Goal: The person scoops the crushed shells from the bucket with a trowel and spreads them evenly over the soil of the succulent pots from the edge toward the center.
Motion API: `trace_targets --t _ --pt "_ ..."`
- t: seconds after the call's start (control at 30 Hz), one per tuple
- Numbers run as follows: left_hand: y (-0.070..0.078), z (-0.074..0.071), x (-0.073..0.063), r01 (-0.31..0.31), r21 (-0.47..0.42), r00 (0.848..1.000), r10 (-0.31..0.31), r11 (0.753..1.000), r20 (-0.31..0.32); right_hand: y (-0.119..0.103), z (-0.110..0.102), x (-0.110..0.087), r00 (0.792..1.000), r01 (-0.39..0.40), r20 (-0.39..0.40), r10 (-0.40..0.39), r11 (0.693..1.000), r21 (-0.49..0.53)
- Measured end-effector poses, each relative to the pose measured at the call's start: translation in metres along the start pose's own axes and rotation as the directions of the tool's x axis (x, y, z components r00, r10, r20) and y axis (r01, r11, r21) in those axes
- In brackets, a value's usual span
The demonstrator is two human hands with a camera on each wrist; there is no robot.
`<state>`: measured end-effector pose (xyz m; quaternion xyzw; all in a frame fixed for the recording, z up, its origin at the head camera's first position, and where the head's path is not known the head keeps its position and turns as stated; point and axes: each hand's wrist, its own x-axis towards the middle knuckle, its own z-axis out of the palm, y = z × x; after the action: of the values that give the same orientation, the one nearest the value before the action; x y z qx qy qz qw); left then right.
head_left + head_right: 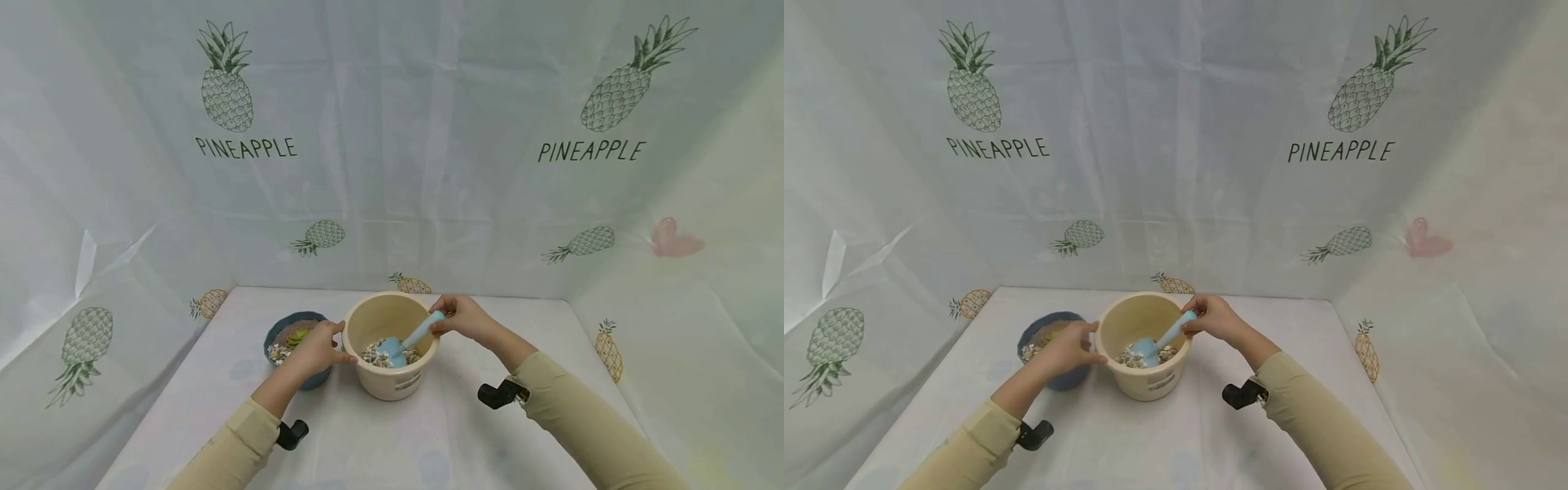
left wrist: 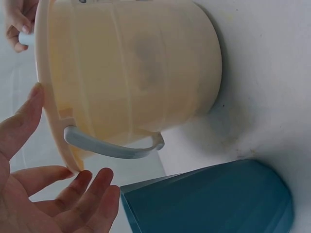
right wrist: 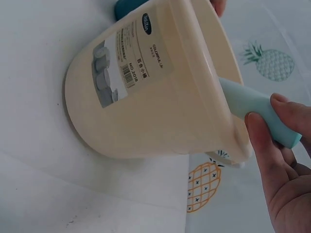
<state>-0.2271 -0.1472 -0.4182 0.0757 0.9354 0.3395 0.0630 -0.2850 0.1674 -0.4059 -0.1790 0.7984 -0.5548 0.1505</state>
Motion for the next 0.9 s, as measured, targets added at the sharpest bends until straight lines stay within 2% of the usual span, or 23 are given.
trace_targets --t 0.47,0.7,0.9 --pt "-0.003 0.0 0.001 -0.015 0.008 1.0 0.015 1.0 -0.008 -0.004 -0.01 -0.004 0.999 -0.01 -0.041 0.012 0.998 0.059" --pt "-0.002 0.0 0.0 -0.005 0.036 1.0 0.005 0.999 -0.011 -0.009 -0.017 -0.004 0.999 0.019 -0.052 -0.016 0.997 0.07" --pt "-0.003 -0.003 -0.001 -0.034 0.027 0.999 0.034 0.999 0.001 -0.008 -0.021 -0.001 0.997 0.033 -0.071 -0.025 0.994 0.102"
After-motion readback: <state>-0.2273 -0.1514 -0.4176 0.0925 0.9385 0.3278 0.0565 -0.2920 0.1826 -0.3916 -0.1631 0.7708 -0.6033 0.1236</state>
